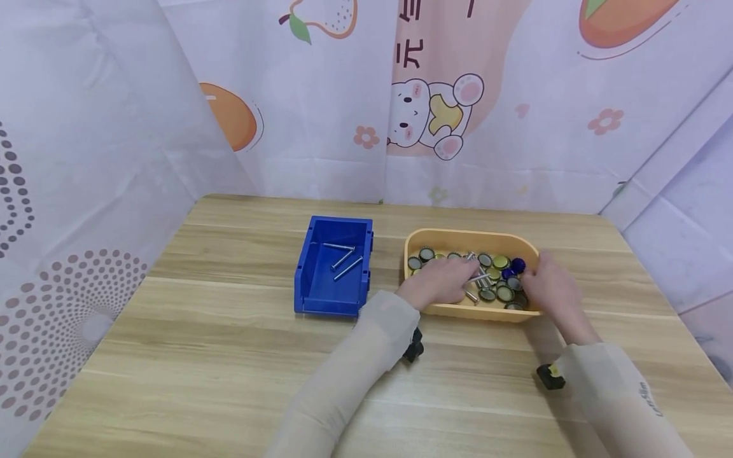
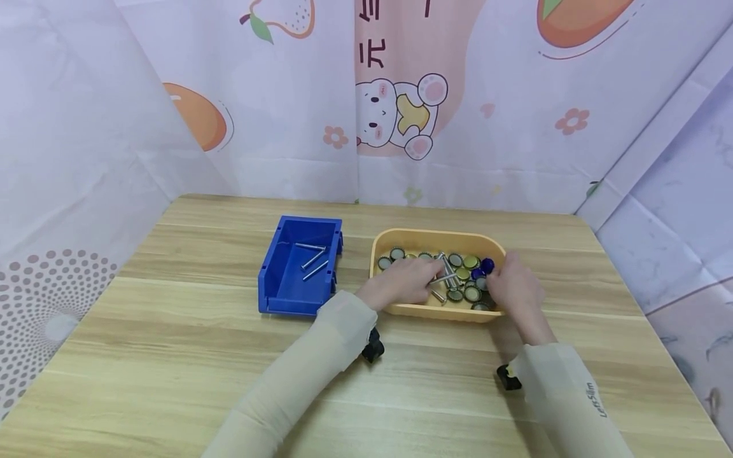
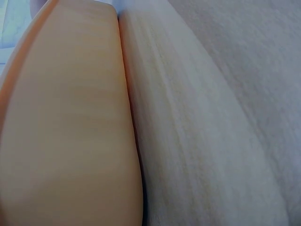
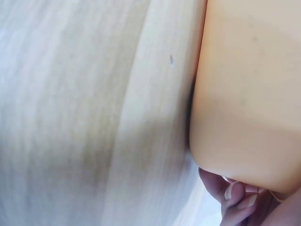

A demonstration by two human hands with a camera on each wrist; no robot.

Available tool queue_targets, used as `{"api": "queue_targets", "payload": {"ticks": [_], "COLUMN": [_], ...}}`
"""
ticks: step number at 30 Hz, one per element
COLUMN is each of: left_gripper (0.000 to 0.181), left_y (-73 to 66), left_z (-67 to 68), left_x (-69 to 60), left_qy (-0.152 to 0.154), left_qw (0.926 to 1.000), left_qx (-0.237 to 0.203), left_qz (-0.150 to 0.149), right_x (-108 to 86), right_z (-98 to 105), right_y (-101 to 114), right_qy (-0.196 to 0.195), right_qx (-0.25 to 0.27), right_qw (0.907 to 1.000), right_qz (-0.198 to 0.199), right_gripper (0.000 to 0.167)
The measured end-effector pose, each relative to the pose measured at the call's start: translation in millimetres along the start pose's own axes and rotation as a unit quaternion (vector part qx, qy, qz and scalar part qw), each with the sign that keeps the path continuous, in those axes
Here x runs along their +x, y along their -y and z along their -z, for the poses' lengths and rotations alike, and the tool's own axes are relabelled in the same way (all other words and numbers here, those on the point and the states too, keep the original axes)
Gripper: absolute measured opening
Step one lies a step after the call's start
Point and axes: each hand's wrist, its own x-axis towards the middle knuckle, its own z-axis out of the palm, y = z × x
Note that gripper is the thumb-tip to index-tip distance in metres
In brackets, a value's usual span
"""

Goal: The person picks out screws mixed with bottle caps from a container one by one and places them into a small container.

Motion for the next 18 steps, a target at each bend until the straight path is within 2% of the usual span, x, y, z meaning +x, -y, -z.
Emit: {"api": "queue_targets", "payload": {"ticks": [4, 8, 12, 18], "left_gripper": [0.011, 0.02, 0.03, 0.027], "left_y": [0.5, 1.8, 2.8, 2.5], "left_z": [0.4, 0.5, 1.9, 3.8], "left_x": [-1.0, -0.7, -0.5, -2.2], "left_qy": [-0.012, -0.009, -0.009, -0.018], "left_qw": [0.9998, 0.9997, 0.9999, 0.9998], "left_qx": [-0.013, -0.022, -0.013, 0.0], "left_qz": [0.005, 0.005, 0.001, 0.0], "right_x": [0.4, 0.3, -0.4, -0.6], "right_z": [-0.5, -1.0, -0.8, 0.0], "right_y": [-0.8, -0.6, 0.5, 0.4], "right_qy": [0.001, 0.001, 0.001, -0.002], "right_qx": [-0.005, -0.007, -0.007, -0.008], "right_qw": [1.0, 1.0, 1.0, 1.0], "right_qz": [-0.005, -0.005, -0.005, -0.003], "right_gripper": [0.036, 0.037, 0.037, 0.038]}}
